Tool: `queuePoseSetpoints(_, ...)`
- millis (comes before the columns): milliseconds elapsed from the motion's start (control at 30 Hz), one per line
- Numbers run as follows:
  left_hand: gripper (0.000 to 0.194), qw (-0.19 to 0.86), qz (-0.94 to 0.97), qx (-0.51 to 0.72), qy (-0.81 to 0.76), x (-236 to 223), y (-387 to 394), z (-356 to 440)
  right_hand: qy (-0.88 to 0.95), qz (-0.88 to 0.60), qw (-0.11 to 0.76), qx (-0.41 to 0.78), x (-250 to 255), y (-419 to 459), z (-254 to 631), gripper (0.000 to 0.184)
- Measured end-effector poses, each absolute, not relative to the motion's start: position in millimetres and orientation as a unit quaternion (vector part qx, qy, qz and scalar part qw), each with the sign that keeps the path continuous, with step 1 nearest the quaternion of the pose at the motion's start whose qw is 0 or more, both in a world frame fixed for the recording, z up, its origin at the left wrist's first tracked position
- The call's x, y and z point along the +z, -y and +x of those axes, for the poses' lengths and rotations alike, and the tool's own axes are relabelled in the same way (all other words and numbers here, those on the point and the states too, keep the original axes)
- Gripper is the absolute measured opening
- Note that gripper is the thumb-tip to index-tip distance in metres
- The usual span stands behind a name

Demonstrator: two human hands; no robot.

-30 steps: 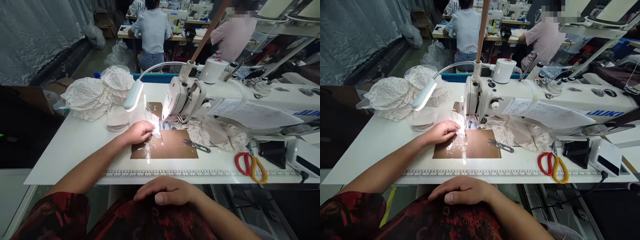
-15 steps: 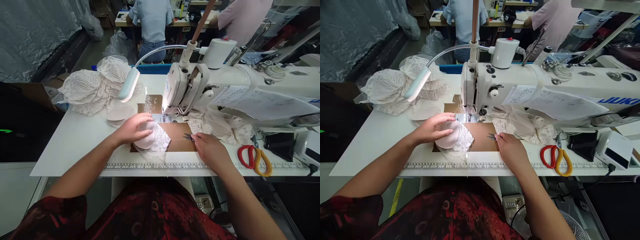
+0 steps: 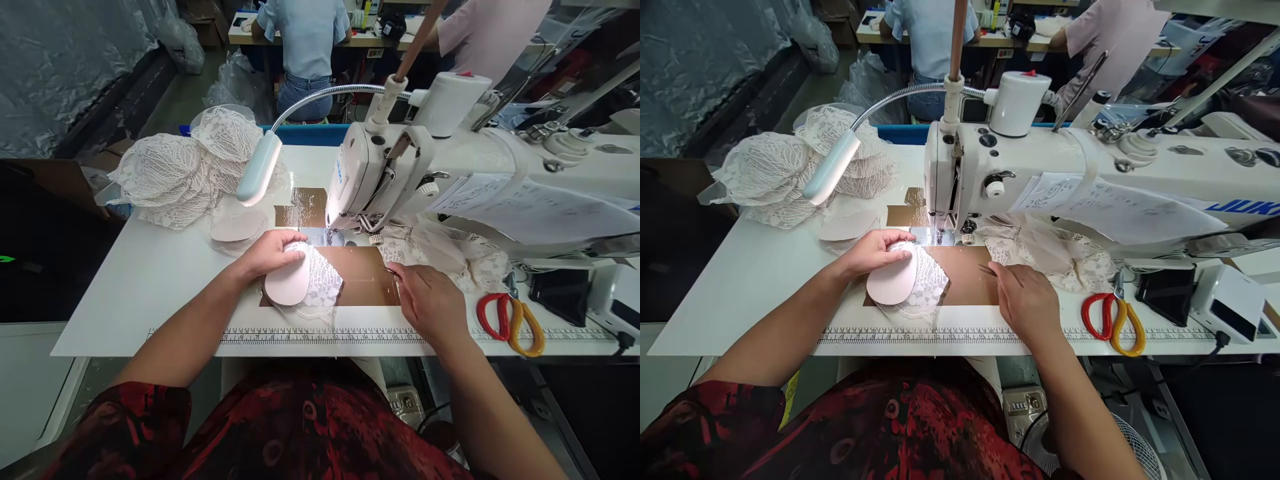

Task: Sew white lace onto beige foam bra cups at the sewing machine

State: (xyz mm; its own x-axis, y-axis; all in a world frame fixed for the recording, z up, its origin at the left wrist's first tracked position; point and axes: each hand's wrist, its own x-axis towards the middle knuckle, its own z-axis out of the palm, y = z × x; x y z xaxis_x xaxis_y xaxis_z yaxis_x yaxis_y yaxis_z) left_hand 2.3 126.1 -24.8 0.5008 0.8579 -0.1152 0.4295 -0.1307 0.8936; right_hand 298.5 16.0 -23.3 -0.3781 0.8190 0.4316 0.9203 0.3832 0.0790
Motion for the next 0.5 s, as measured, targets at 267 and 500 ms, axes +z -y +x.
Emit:
queuePoseSetpoints(267,0.037,0.486,0.709,0.237,-0.452,-28.8,-126.8,0.6,0.871,-0.481,0.066,0.076,-34.8,-18.8,242.5,0.044)
queuePoseSetpoints(500,0.038,0.521,0.678,0.242,-0.459,-29.1,-127.4,-4.7,0.850,-0.481,0.078,0.201,-25.7,-19.4,255.0,0.035)
